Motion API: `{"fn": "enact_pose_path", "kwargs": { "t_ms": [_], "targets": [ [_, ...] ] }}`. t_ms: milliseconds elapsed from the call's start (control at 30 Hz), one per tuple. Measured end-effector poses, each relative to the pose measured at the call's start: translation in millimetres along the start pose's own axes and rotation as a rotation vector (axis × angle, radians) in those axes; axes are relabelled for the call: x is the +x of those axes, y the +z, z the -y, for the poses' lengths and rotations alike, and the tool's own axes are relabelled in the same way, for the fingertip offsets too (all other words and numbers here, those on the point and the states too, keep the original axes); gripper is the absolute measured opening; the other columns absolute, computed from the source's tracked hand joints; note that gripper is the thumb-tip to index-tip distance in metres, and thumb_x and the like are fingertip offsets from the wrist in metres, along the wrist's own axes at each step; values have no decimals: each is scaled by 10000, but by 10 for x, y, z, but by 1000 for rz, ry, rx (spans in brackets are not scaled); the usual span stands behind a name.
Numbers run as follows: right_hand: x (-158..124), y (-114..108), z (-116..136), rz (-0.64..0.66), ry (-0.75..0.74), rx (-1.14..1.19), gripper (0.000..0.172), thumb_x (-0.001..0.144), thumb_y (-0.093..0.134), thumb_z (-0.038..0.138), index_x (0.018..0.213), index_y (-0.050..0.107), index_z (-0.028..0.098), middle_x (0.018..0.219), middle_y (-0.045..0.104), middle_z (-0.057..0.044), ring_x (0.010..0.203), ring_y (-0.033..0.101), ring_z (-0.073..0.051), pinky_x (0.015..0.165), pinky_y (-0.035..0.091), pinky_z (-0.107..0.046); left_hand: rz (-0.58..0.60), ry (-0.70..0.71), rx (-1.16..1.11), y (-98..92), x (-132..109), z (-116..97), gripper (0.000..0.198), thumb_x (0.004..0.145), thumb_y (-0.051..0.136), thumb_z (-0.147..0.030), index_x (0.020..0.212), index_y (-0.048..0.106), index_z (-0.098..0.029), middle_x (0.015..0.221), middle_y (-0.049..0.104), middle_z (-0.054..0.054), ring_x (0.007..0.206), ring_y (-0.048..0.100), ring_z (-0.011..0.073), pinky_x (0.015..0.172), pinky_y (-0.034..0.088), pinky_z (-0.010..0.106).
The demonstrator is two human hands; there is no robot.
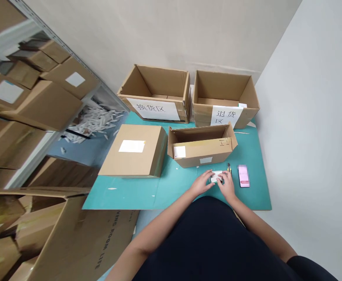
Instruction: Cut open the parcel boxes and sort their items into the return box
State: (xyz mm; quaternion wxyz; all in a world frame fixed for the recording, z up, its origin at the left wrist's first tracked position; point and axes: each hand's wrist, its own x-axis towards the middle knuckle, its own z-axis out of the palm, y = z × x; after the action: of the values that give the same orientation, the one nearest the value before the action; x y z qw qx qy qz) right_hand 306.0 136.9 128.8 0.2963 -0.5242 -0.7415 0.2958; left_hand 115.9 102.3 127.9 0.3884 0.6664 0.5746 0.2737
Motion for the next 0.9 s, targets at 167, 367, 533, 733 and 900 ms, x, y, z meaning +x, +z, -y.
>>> {"fn": "enact_pose_path", "kwargs": {
  "t_ms": [167, 367, 533, 733, 900],
  "targets": [
    [-7, 24, -3, -20, 40, 44, 162, 901, 566, 325, 951, 673, 213, 1182, 549, -122, 977, 624, -241, 900, 525, -423, -13, -1, -15, 25, -6, 5, 482, 881, 674, -325, 1345, 564, -253, 1519, 492, 102, 1397, 479, 258, 1149, 411, 422],
    [-6, 56, -29, -10, 102, 104, 158, 892, 578, 361, 931, 646, 223, 1194, 567, -115, 1000, 632, -245, 890, 533, -415, -60, -11, -107, 90, 7, 60, 443, 867, 686, -319, 1293, 584, -249, 1479, 512, 105, 1389, 473, 262, 1145, 405, 444],
    [-6, 108, -37, -35, 120, 157, 188, 884, 561, 339, 1012, 634, 223, 1133, 602, -111, 1055, 619, -262, 898, 548, -434, -165, -53, -249, 163, 76, 71, 325, 849, 647, -234, 1170, 603, -229, 1283, 602, 86, 1221, 564, 237, 1046, 480, 441],
    [-33, 192, -100, -57, 241, 295, 442, 885, 537, 336, 1307, 553, 206, 1208, 627, -144, 1026, 658, -262, 836, 590, -438, -174, -132, -270, 167, 120, 8, 291, 815, 626, -171, 1099, 603, -231, 1187, 618, 56, 1099, 585, 213, 971, 516, 398],
    [-75, 227, -108, -50, 217, 279, 429, 915, 499, 324, 1323, 590, 227, 1268, 611, -139, 1064, 658, -252, 878, 590, -432, -187, -131, -264, 181, 109, 17, 331, 832, 626, -188, 1158, 589, -229, 1241, 608, 65, 1166, 575, 217, 1031, 484, 411]
  ]
}}
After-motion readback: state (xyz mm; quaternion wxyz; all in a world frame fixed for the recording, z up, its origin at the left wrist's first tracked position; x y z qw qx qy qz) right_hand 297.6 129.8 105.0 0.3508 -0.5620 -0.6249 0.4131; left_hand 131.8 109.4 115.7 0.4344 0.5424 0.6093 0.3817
